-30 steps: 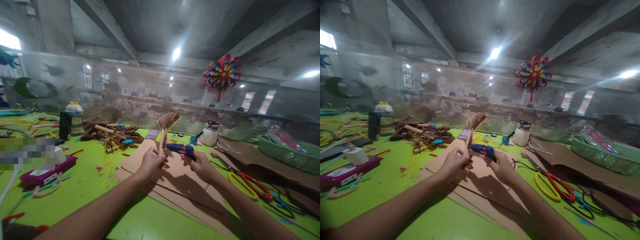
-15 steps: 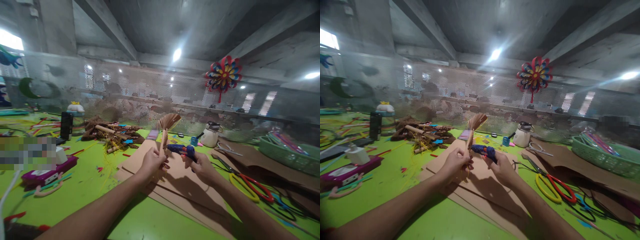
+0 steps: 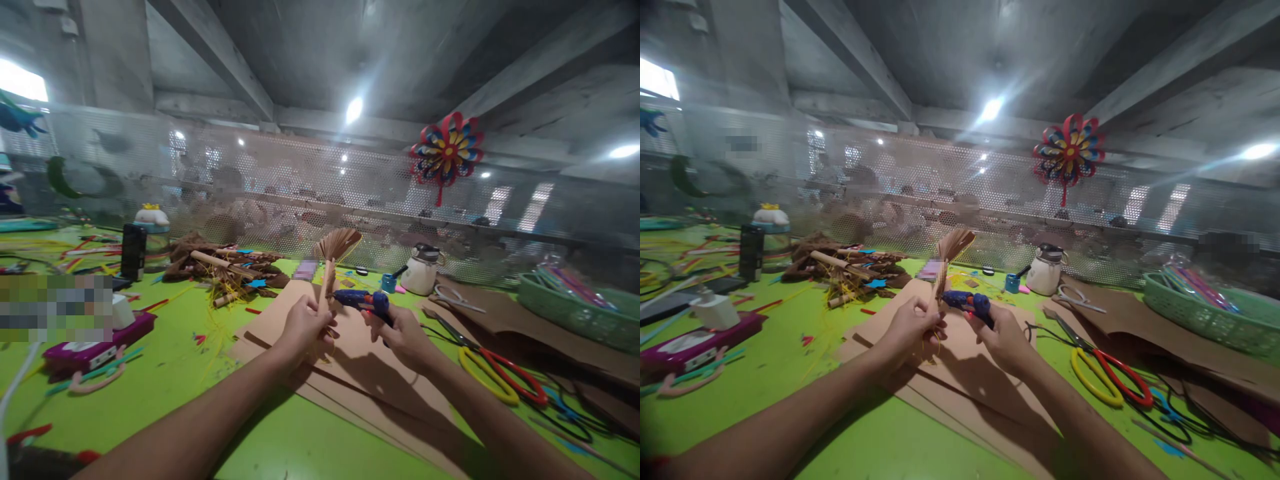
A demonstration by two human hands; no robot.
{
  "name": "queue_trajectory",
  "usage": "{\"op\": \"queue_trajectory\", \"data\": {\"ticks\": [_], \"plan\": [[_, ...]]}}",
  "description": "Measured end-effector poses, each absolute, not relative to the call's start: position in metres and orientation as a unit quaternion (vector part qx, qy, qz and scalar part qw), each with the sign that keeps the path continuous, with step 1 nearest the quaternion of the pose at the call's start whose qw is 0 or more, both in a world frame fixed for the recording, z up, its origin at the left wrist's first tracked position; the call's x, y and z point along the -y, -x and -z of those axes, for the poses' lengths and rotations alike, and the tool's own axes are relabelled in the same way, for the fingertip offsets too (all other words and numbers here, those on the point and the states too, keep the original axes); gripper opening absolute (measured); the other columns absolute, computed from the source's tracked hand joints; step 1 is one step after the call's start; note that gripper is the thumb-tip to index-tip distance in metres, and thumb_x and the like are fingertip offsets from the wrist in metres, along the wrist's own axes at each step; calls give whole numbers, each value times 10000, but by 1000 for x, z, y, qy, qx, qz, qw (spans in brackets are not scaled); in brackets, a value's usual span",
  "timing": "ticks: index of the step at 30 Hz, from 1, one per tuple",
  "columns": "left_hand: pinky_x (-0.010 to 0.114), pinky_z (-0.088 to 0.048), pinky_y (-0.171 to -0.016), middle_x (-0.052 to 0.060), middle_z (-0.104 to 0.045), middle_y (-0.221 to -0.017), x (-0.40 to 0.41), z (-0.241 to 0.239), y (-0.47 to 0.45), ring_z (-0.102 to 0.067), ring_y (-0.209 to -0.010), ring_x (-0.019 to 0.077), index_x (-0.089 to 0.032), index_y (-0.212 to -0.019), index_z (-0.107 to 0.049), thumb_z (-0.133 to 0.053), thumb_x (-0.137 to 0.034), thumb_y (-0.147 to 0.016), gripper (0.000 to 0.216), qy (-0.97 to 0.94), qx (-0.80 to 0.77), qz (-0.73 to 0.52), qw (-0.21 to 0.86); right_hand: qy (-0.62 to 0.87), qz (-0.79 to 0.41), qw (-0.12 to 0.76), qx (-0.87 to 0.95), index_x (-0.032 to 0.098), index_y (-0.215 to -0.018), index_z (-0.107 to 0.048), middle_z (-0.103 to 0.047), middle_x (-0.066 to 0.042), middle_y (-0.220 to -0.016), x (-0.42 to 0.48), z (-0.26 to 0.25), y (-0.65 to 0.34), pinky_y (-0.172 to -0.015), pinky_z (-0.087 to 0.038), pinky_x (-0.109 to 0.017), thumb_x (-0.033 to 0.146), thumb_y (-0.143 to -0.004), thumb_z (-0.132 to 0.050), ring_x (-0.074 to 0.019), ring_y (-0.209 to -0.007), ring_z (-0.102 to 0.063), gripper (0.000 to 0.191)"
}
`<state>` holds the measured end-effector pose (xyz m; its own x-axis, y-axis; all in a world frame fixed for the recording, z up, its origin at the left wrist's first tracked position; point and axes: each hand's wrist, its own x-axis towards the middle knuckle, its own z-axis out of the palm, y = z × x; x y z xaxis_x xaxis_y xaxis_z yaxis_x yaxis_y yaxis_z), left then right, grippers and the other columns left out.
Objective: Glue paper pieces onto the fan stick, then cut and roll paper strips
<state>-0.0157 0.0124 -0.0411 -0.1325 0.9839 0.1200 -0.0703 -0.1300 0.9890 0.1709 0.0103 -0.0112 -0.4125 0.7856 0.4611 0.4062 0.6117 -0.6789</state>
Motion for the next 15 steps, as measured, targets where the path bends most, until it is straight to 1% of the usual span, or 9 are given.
{"op": "queue_trajectory", "data": {"ticks": [6, 12, 15], "plan": [[222, -470, -355, 11, -632, -566, -14, 42, 18, -630, -439, 175, -205, -762, -308, -660, -221, -765, 352, -472, -482, -582, 454, 362, -262, 381, 810, 140, -745, -557, -516, 5, -586, -3, 9, -169, -477, -365, -221, 402, -850, -478, -108, -513, -485, 293], [249, -495, -381, 10, -630, -562, -15, 46, 18, -634, -446, 181, -199, -766, -322, -672, -187, -754, 350, -475, -464, -590, 459, 361, -225, 409, 808, 146, -686, -548, -520, -1, -555, -7, 10, -171, -480, -341, -231, 424, -863, -457, -109, -507, -460, 342], [247, -488, -367, 16, -631, -563, -14, 45, 17, -635, -446, 186, -199, -763, -320, -650, -155, -764, 332, -472, -470, -584, 464, 366, -221, 408, 807, 141, -745, -573, -530, 2, -558, -10, 12, -171, -470, -340, -229, 421, -857, -466, -110, -496, -460, 320]]}}
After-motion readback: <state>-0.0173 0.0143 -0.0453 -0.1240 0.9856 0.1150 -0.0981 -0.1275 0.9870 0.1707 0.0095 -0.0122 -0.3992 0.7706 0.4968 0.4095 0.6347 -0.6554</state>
